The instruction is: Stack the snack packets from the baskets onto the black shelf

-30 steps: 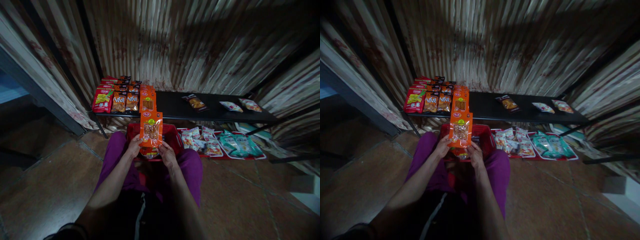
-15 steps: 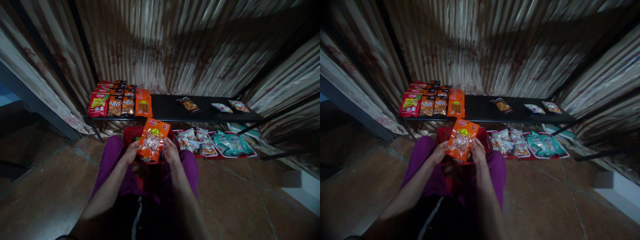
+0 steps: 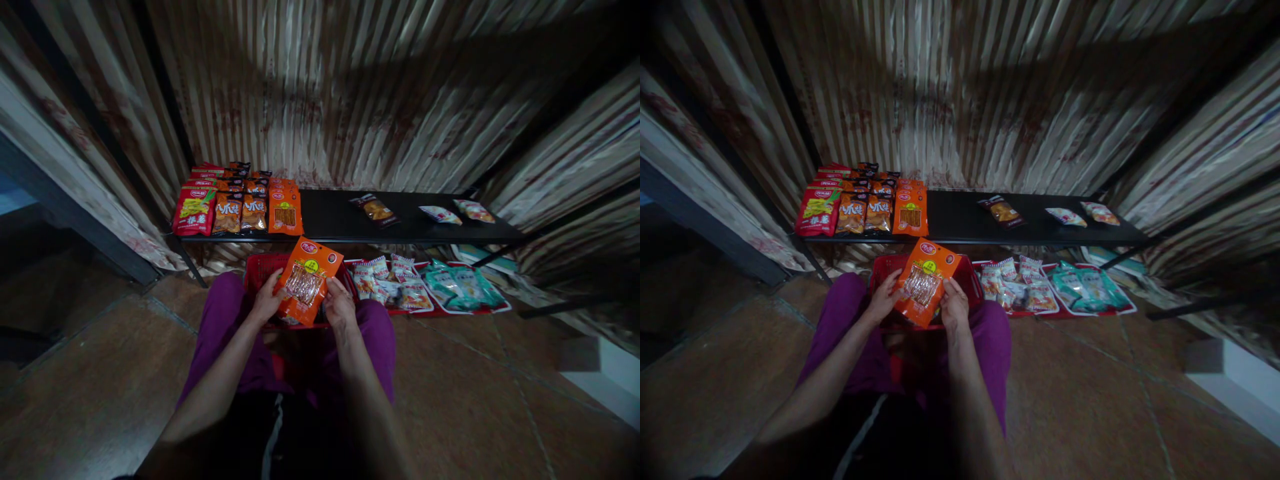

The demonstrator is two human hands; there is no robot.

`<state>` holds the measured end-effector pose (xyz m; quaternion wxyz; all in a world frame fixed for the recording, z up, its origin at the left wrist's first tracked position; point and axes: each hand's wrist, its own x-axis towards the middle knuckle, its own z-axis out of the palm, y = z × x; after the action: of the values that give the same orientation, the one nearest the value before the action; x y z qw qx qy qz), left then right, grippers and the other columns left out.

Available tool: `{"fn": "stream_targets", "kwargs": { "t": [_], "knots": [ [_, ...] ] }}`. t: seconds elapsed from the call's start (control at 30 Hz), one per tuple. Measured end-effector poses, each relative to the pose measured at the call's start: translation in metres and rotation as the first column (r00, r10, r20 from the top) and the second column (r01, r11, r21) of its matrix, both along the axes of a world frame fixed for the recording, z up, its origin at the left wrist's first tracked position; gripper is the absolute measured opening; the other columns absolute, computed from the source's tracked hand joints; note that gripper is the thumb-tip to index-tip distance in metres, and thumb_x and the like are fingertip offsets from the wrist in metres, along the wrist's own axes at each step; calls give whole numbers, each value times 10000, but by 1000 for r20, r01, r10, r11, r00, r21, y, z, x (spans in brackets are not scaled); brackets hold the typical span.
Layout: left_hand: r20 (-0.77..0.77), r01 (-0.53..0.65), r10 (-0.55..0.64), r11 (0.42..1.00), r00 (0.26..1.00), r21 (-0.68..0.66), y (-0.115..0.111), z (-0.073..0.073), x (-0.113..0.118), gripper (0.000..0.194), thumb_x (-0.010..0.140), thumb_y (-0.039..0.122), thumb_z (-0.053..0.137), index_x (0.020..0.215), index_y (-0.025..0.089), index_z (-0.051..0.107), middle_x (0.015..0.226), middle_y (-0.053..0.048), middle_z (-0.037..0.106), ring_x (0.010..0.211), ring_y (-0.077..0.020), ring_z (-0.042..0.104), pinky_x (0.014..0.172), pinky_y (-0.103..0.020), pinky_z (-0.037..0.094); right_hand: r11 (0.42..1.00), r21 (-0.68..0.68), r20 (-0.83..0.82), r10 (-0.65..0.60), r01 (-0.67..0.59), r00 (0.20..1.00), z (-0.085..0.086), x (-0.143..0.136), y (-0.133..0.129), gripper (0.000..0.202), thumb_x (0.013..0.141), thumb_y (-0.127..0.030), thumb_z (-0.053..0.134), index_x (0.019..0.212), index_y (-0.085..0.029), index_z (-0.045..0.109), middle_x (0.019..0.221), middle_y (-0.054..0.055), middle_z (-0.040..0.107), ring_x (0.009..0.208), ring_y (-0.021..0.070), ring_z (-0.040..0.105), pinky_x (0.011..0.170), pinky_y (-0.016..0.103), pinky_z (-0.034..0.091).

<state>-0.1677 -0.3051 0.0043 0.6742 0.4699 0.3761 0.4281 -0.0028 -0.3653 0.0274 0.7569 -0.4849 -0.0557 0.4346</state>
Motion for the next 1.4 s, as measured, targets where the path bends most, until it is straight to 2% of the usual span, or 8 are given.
{"fn": "stream_targets", "kwargs": {
  "t": [0.13,0.3,0.6,0.73,0.87,1.1,1.27,1.4],
  "knots": [
    [-146,15,22,970,989,243,-10,11,7,534,649,188,727,1168,260,627,1413,-65,457,1363,-266,312,1136,-371,172,1000,12,-29,-6,6,1000,2,-6,3,287,541,-216,800,788,-193,656,718,-29,725,588,100,649,549,186,526],
    [-243,52,22,955,970,294,-21,13,16,580,668,282,735,1226,240,580,1548,-71,204,1441,-275,52,1149,-425,13,999,12,13,33,-33,999,4,-15,6,279,551,-227,790,799,-195,666,730,-17,723,599,115,642,556,208,521],
    [-10,240,-241,965,971,106,-28,20,18,699,597,252,800,1253,217,560,1364,-83,515,1309,-293,402,1112,-391,249,998,-50,113,45,-40,993,11,-41,11,276,527,-284,782,770,-211,673,627,-53,684,486,91,556,460,201,439],
    [70,225,-223,974,972,-25,-28,14,19,495,615,271,797,1085,192,665,1147,-74,661,1173,-288,531,1047,-377,341,991,-68,145,127,-119,981,10,-44,11,321,523,-303,803,806,-196,696,633,-40,680,490,81,546,469,196,431],
    [186,149,-114,971,976,-188,-27,5,18,380,682,402,749,969,157,701,988,-83,711,1066,-274,598,995,-390,396,978,-39,206,208,-205,956,10,-45,9,335,556,-340,807,845,-189,728,835,16,720,700,105,631,669,221,510],
    [311,142,22,857,950,-495,-14,-3,4,457,711,491,702,992,130,679,891,-116,723,910,-293,667,863,-448,496,996,-29,402,-68,87,913,-2,-21,6,373,596,-400,771,900,-192,710,830,12,716,741,132,627,696,254,507],
    [376,239,-22,806,926,-542,-11,-8,-3,483,709,476,701,1024,112,668,900,-143,721,947,-329,660,866,-476,496,996,-79,273,-9,31,962,-8,-8,5,403,582,-374,790,935,-204,694,777,-6,719,665,121,635,613,230,506],
    [406,322,-97,782,909,-534,-14,-8,-5,447,717,430,705,1005,91,674,921,-152,718,932,-319,666,868,-453,497,996,-84,144,35,-23,989,-6,-9,5,325,519,-309,826,798,-201,699,684,-18,715,584,129,634,545,238,510]
  ]
}}
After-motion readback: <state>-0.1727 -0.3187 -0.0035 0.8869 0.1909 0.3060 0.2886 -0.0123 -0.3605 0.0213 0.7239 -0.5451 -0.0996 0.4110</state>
